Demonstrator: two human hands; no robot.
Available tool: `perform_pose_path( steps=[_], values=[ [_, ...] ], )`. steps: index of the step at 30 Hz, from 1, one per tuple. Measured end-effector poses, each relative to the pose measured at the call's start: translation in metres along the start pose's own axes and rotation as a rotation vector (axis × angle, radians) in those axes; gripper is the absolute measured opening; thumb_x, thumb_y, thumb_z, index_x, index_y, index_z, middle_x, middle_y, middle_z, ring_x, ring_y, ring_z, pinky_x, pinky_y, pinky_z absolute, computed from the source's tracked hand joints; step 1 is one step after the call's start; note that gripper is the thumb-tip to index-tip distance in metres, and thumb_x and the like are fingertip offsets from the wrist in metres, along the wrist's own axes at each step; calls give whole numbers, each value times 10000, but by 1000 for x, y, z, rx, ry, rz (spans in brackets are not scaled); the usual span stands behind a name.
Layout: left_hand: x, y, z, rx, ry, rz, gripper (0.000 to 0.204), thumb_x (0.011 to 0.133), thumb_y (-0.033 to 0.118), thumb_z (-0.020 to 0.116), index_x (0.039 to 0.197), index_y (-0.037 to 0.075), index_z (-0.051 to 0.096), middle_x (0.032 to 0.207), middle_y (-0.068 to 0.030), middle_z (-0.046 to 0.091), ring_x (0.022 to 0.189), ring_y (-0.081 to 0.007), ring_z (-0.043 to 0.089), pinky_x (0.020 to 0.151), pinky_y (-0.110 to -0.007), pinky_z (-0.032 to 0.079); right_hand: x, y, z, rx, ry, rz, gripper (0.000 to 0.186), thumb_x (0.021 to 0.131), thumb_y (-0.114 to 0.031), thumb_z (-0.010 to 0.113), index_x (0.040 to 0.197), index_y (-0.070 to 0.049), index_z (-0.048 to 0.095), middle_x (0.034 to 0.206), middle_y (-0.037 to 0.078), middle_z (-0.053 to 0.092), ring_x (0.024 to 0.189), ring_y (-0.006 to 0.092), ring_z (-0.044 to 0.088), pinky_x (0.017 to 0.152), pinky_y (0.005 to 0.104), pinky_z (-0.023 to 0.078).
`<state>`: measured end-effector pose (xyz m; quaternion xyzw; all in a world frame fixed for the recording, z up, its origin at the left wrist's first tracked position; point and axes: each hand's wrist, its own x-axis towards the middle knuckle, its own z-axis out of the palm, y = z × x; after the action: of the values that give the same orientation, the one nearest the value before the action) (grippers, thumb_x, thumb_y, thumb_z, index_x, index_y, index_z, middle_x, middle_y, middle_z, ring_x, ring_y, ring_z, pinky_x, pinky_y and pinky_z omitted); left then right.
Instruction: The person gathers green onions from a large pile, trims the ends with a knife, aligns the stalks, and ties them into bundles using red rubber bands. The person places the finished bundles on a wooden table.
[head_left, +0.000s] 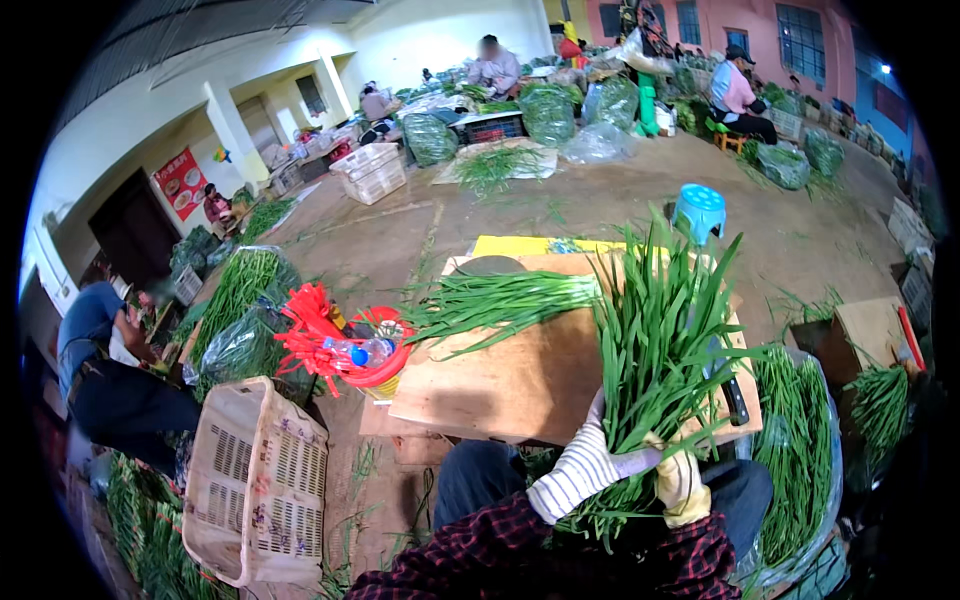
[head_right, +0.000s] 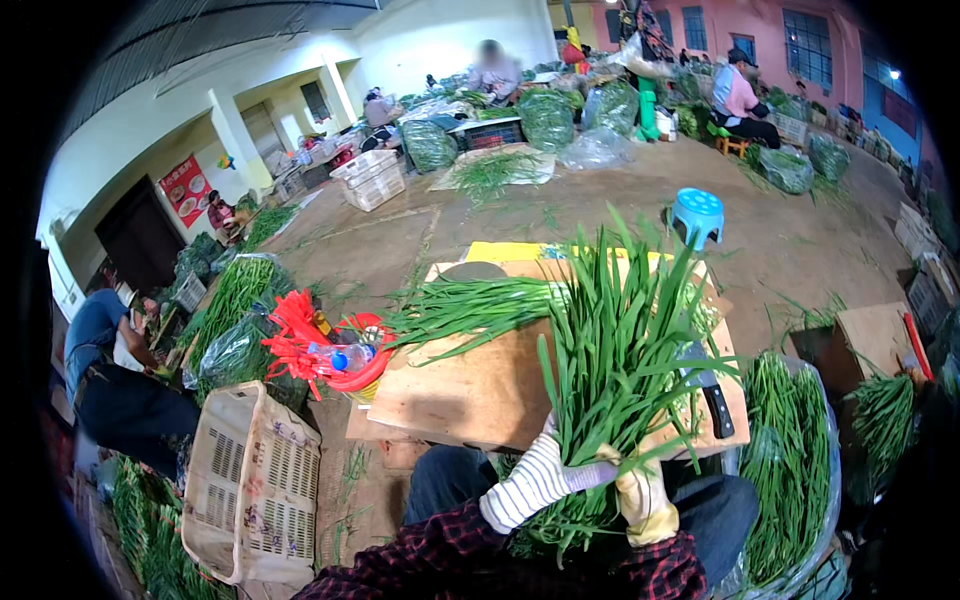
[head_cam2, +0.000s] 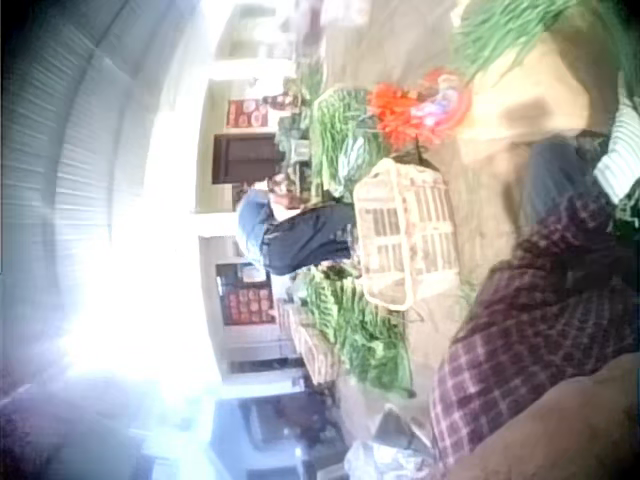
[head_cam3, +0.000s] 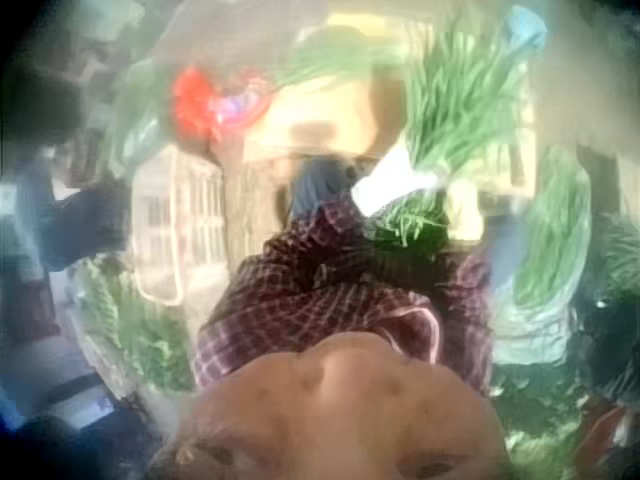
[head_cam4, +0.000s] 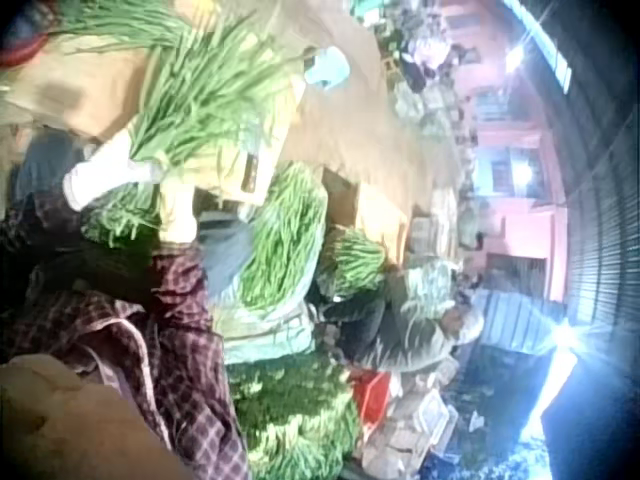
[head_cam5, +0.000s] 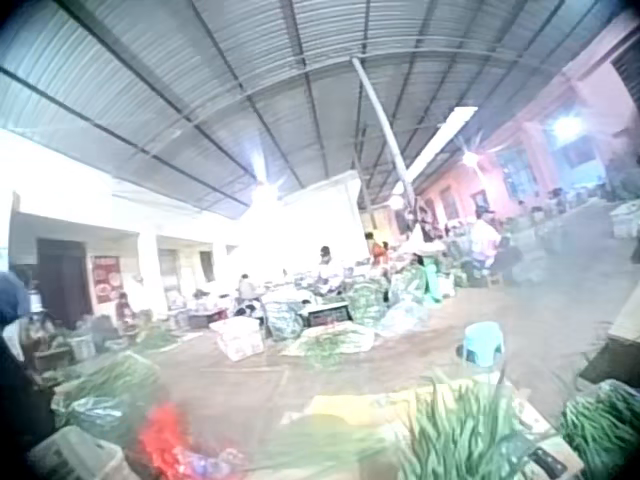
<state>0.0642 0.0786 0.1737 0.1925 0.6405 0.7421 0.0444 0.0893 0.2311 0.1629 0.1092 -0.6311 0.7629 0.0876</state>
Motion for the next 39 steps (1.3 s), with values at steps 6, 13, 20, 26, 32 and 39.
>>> perform_pose_path(
  steps=[6,13,20,26,32,39],
  values=[
    [65,76,-13,-23,-79,164,858,711,133,856,1397,38,350,1276,-66,540,1163,-183,511,1018,-343,433,73,-94,17,142,160,136,361,784,-23,725,1104,45,573,930,114,664,848,181,640,802,337,524],
    [90,83,-35,-94,-168,163,945,645,189,913,1390,71,345,1261,-47,537,1142,-160,507,988,-336,432,96,-80,-19,-18,-145,161,429,773,-201,796,1116,11,648,1023,92,693,915,195,653,834,323,505],
    [114,27,-62,149,-169,-59,879,637,142,904,1371,35,432,1203,-80,615,1126,-187,545,988,-356,461,116,-62,13,-153,-215,-23,447,833,-82,705,1233,38,545,1094,86,651,981,179,614,911,344,493],
    [99,107,-77,22,-295,-33,661,705,58,838,1286,23,523,1170,-73,630,1083,-185,580,928,-336,484,137,-72,-5,-304,-572,-233,681,891,-442,577,1398,-7,442,1336,147,561,1225,296,528,1045,373,379],
    [112,86,-87,391,-280,13,491,721,240,855,1113,30,647,1010,-74,689,922,-158,630,822,-287,504,141,-106,28,74,-514,477,427,827,-202,733,1204,-25,636,1148,81,677,1009,123,638,863,275,500],
    [130,92,-108,1113,-500,404,325,878,318,656,1110,92,679,891,-87,662,787,-247,615,732,-340,473,166,-127,28,-834,-397,-280,661,757,-507,731,1110,37,605,1056,231,649,922,323,649,781,393,517]
  ],
)
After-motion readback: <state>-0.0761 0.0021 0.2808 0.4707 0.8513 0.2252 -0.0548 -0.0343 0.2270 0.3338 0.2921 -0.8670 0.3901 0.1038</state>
